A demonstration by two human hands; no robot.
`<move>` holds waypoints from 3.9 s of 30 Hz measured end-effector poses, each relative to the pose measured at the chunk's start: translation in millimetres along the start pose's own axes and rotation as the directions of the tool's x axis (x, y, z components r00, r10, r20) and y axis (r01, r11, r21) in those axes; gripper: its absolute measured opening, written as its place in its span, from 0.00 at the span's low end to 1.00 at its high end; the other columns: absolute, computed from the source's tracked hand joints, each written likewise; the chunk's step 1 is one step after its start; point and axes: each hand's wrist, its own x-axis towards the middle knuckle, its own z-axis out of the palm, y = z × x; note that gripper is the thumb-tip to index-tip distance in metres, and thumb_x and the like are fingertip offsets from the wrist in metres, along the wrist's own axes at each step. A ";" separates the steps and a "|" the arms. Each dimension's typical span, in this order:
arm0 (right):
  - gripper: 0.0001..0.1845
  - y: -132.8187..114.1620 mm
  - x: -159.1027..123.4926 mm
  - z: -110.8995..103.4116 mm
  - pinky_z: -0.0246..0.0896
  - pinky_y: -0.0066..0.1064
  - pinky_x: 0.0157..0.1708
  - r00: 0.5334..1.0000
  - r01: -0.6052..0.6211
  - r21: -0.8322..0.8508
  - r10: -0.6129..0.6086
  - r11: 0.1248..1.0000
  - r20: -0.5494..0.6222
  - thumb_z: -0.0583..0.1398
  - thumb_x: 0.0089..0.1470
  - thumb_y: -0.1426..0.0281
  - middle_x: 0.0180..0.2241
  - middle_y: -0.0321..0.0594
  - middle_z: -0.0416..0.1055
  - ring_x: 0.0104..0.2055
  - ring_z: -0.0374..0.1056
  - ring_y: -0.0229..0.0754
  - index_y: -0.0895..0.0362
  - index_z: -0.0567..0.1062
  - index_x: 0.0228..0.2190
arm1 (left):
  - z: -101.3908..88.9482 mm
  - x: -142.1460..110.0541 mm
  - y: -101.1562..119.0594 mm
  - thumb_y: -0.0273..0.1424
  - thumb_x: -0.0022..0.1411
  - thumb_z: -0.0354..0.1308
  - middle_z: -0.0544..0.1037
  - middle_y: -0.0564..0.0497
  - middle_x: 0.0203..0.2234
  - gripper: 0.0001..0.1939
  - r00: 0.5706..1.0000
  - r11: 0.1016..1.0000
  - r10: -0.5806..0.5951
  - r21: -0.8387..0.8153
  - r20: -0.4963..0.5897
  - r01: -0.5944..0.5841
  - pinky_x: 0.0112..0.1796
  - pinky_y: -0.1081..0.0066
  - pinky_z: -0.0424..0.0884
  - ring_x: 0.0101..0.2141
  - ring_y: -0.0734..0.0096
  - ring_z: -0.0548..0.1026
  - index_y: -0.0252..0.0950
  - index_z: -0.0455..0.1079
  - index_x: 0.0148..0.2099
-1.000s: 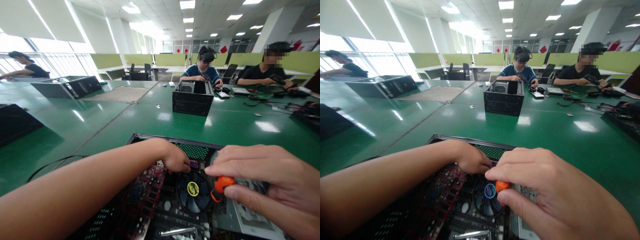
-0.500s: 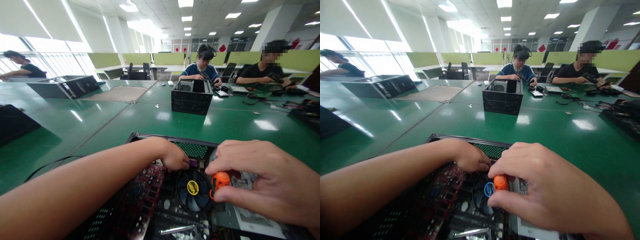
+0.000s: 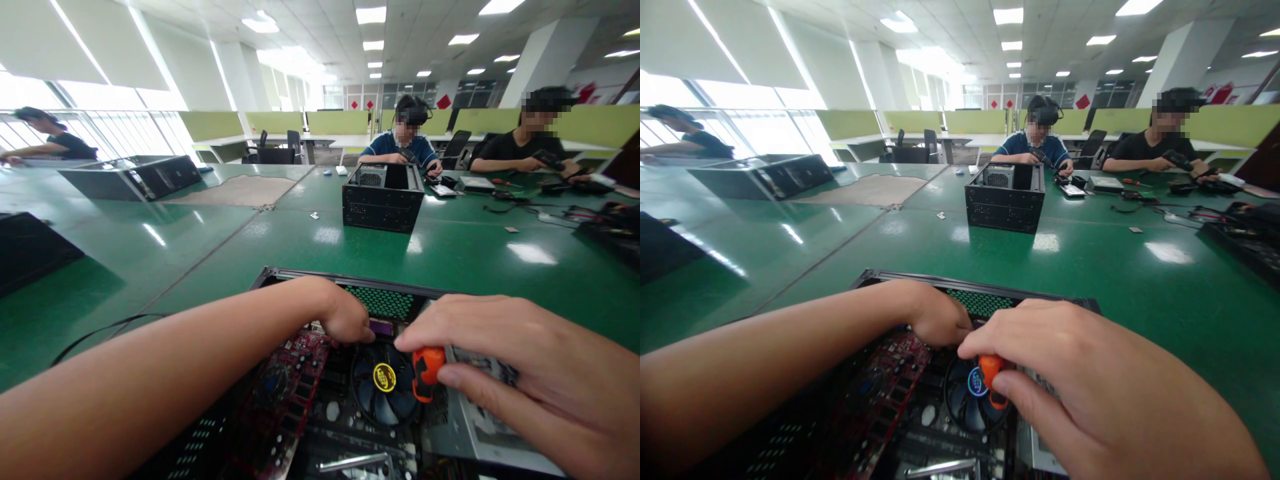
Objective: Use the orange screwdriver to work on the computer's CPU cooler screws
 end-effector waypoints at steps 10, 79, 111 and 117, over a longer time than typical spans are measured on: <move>0.15 3.8 -16.9 11.7 0.78 0.35 0.33 0.992 -0.037 0.022 0.040 0.999 -0.122 0.76 0.60 0.73 0.38 0.31 0.89 0.38 0.87 0.49 0.43 0.81 0.41 | -1.4 -3.7 9.4 0.41 0.87 0.57 0.92 0.46 0.39 0.23 0.976 0.994 -0.026 -0.101 0.214 0.048 0.46 0.61 0.81 0.40 0.55 0.86 0.44 0.73 0.33; 0.19 -5.9 -8.2 44.0 0.92 0.50 0.60 0.994 -0.006 -0.010 0.005 1.000 -0.105 0.76 0.75 0.46 0.47 0.41 0.96 0.59 0.93 0.65 0.37 0.95 0.60 | 5.6 -6.0 5.7 0.35 0.89 0.57 0.90 0.46 0.37 0.25 0.965 0.990 -0.024 -0.130 0.261 0.060 0.47 0.60 0.81 0.39 0.54 0.87 0.44 0.72 0.32; 0.15 9.8 -14.4 -2.1 0.93 0.38 0.47 0.959 -0.134 -0.200 0.076 0.971 -0.273 0.60 0.87 0.69 0.50 0.35 0.97 0.44 0.96 0.49 0.42 0.87 0.57 | -2.0 2.0 13.4 0.36 0.84 0.60 0.92 0.45 0.38 0.20 0.974 0.991 -0.042 -0.117 0.224 0.069 0.47 0.61 0.81 0.40 0.55 0.88 0.44 0.72 0.33; 0.19 24.6 -10.1 -3.9 0.91 0.38 0.49 0.978 -0.138 -0.180 0.105 0.974 -0.182 0.57 0.87 0.72 0.52 0.41 0.96 0.49 0.95 0.47 0.48 0.88 0.59 | -8.6 5.0 15.0 0.38 0.83 0.63 0.95 0.42 0.47 0.12 0.966 0.994 -0.055 -0.082 0.252 0.077 0.48 0.61 0.82 0.45 0.51 0.91 0.42 0.82 0.44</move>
